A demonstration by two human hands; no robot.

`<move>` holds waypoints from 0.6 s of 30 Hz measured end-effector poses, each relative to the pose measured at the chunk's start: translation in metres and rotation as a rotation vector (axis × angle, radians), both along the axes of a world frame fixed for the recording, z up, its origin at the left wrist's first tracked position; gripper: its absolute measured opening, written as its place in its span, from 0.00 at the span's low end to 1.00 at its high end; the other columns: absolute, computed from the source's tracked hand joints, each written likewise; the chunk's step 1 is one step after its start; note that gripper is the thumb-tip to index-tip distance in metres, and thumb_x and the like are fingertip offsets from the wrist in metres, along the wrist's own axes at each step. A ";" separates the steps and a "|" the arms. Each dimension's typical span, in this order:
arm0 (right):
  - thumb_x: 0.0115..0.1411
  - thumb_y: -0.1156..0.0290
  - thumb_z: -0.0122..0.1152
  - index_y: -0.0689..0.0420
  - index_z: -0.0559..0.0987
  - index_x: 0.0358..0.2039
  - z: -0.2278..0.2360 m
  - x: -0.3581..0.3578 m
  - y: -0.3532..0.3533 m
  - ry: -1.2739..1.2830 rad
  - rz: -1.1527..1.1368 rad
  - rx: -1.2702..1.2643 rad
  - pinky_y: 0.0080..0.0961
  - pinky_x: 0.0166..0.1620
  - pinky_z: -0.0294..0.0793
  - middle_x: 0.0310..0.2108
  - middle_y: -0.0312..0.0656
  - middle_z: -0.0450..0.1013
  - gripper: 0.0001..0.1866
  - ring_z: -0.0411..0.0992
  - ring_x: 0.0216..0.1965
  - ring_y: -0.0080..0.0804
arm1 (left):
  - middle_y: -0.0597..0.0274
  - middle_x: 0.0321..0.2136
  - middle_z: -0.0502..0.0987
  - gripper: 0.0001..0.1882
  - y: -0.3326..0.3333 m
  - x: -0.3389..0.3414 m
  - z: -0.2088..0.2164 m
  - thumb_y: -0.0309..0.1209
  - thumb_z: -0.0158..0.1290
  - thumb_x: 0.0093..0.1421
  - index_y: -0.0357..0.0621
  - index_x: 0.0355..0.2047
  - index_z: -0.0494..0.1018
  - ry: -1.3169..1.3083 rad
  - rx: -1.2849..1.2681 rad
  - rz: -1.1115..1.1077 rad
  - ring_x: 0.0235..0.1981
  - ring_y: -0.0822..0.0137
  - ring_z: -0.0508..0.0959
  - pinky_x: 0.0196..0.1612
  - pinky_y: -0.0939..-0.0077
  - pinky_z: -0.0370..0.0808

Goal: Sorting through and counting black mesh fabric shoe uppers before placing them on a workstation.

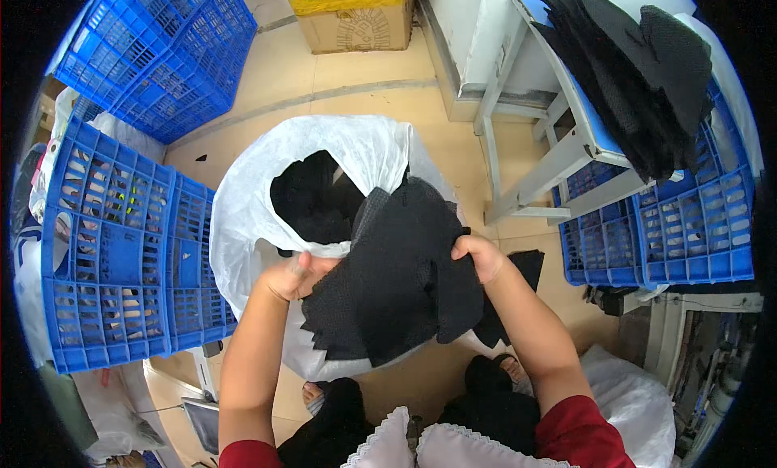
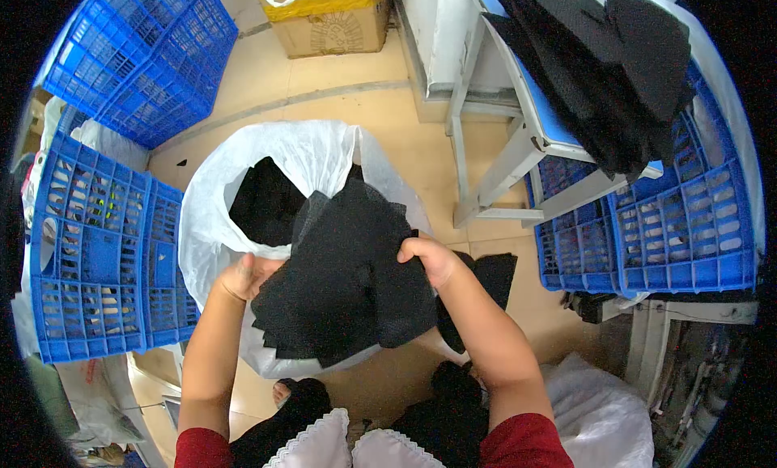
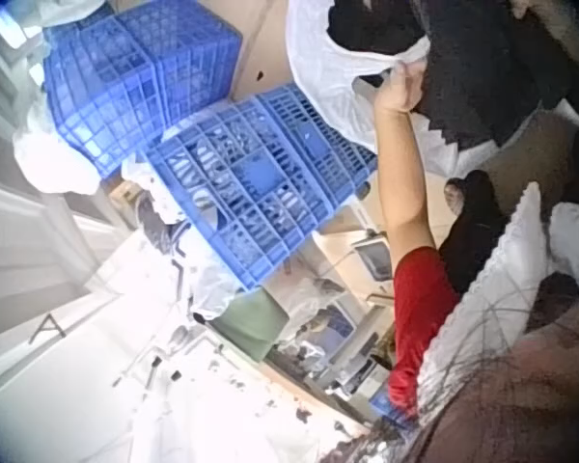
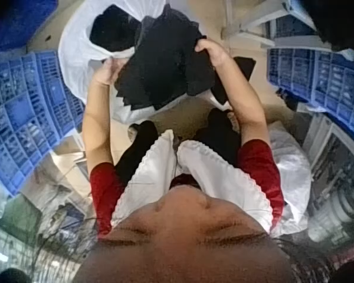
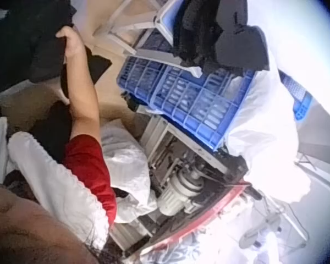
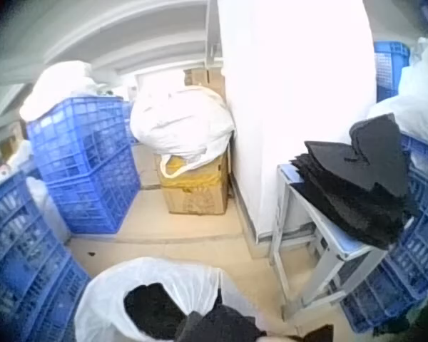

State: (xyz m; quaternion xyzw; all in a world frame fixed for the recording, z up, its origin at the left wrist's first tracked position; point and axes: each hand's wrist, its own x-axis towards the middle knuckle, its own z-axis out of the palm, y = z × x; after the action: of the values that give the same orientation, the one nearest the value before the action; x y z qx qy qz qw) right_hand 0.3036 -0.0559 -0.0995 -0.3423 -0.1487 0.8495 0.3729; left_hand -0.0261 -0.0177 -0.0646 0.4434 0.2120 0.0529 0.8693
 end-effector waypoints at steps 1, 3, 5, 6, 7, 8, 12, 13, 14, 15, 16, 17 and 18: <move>0.37 0.76 0.49 0.69 0.72 0.43 0.002 -0.002 0.002 0.006 0.001 0.000 0.30 0.41 0.74 0.36 0.49 0.74 0.27 0.74 0.35 0.39 | 0.44 0.57 0.61 0.57 -0.004 0.006 0.002 0.69 0.46 0.47 0.23 0.57 0.54 -0.014 -0.007 0.127 0.58 0.57 0.63 0.60 0.68 0.59; 0.39 0.76 0.50 0.68 0.72 0.43 0.010 -0.006 0.005 -0.181 -0.009 0.041 0.29 0.40 0.73 0.35 0.47 0.73 0.25 0.73 0.35 0.37 | 0.45 0.55 0.65 0.49 -0.008 0.009 -0.005 0.59 0.53 0.52 0.27 0.58 0.55 -0.099 -0.136 0.286 0.56 0.57 0.66 0.59 0.69 0.61; 0.40 0.76 0.51 0.67 0.71 0.42 0.018 -0.011 0.009 -0.255 -0.035 0.078 0.28 0.40 0.73 0.35 0.45 0.73 0.24 0.73 0.35 0.35 | 0.46 0.53 0.66 0.45 -0.005 0.021 0.008 0.51 0.56 0.51 0.29 0.58 0.56 0.069 -0.123 0.343 0.54 0.57 0.68 0.58 0.69 0.63; 0.42 0.76 0.52 0.67 0.71 0.42 0.021 -0.015 0.010 -0.329 -0.057 0.118 0.27 0.40 0.72 0.34 0.44 0.72 0.23 0.72 0.35 0.34 | 0.47 0.52 0.68 0.41 -0.004 0.026 0.018 0.44 0.60 0.51 0.30 0.58 0.57 0.236 -0.106 0.402 0.52 0.57 0.70 0.57 0.69 0.64; 0.42 0.76 0.52 0.67 0.71 0.42 0.025 -0.019 0.008 -0.326 -0.057 0.115 0.27 0.40 0.72 0.34 0.44 0.72 0.23 0.72 0.35 0.34 | 0.49 0.50 0.70 0.37 -0.005 0.030 0.028 0.31 0.61 0.48 0.31 0.57 0.59 0.257 -0.217 0.478 0.49 0.58 0.72 0.54 0.69 0.67; 0.42 0.77 0.52 0.66 0.70 0.44 0.029 -0.022 0.006 -0.362 -0.065 0.111 0.26 0.41 0.71 0.36 0.44 0.71 0.24 0.71 0.37 0.33 | 0.49 0.50 0.70 0.37 -0.007 0.028 0.025 0.31 0.61 0.48 0.31 0.57 0.59 0.261 -0.219 0.476 0.49 0.58 0.72 0.54 0.69 0.67; 0.43 0.79 0.57 0.64 0.64 0.51 0.032 -0.035 -0.013 -0.483 -0.139 0.246 0.26 0.46 0.69 0.42 0.45 0.69 0.30 0.68 0.42 0.31 | 0.52 0.47 0.72 0.37 -0.022 0.021 0.019 0.27 0.61 0.44 0.34 0.55 0.61 0.301 -0.094 0.412 0.46 0.59 0.74 0.51 0.68 0.70; 0.44 0.75 0.65 0.62 0.60 0.54 0.025 -0.031 -0.015 -0.565 -0.083 0.362 0.27 0.49 0.66 0.45 0.46 0.67 0.36 0.66 0.46 0.32 | 0.53 0.47 0.72 0.36 -0.027 0.023 0.019 0.26 0.61 0.44 0.34 0.55 0.62 0.347 -0.082 0.416 0.46 0.59 0.74 0.51 0.68 0.70; 0.44 0.75 0.65 0.62 0.60 0.54 0.020 -0.030 -0.019 -0.563 -0.087 0.362 0.27 0.49 0.66 0.45 0.46 0.67 0.36 0.66 0.46 0.32 | 0.53 0.47 0.72 0.36 -0.033 0.024 0.015 0.26 0.61 0.44 0.34 0.55 0.62 0.350 -0.079 0.414 0.46 0.59 0.74 0.51 0.68 0.70; 0.44 0.72 0.68 0.61 0.60 0.54 0.016 -0.029 -0.023 -0.737 -0.067 0.493 0.27 0.50 0.66 0.46 0.46 0.67 0.37 0.66 0.47 0.32 | 0.54 0.47 0.73 0.37 -0.040 0.023 0.010 0.26 0.61 0.44 0.35 0.55 0.62 0.397 -0.110 0.447 0.46 0.59 0.74 0.52 0.68 0.69; 0.44 0.69 0.71 0.61 0.60 0.54 0.012 -0.029 -0.027 -0.912 -0.044 0.620 0.27 0.52 0.65 0.46 0.46 0.67 0.39 0.65 0.48 0.33 | 0.54 0.46 0.73 0.37 -0.048 0.022 0.006 0.26 0.61 0.43 0.35 0.55 0.62 0.446 -0.145 0.481 0.47 0.59 0.73 0.52 0.67 0.68; 0.44 0.65 0.72 0.61 0.62 0.53 0.010 -0.030 -0.029 -0.973 -0.035 0.627 0.27 0.52 0.64 0.45 0.46 0.68 0.38 0.65 0.49 0.32 | 0.54 0.48 0.71 0.41 -0.055 0.021 0.005 0.26 0.63 0.41 0.35 0.57 0.59 0.425 -0.227 0.488 0.49 0.58 0.72 0.54 0.67 0.67; 0.44 0.65 0.72 0.61 0.62 0.53 0.008 -0.031 -0.030 -0.970 -0.035 0.624 0.27 0.52 0.64 0.45 0.46 0.68 0.38 0.65 0.49 0.32 | 0.54 0.48 0.71 0.41 -0.062 0.016 0.000 0.26 0.63 0.41 0.35 0.57 0.59 0.429 -0.229 0.487 0.49 0.58 0.72 0.54 0.67 0.67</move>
State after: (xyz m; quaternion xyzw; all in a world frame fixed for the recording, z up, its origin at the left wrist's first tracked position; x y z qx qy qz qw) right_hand 0.2721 -0.0863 -0.0911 -0.5691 -0.5404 0.5049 0.3593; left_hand -0.0105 -0.0794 -0.0641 0.2803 0.4942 0.1405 0.8109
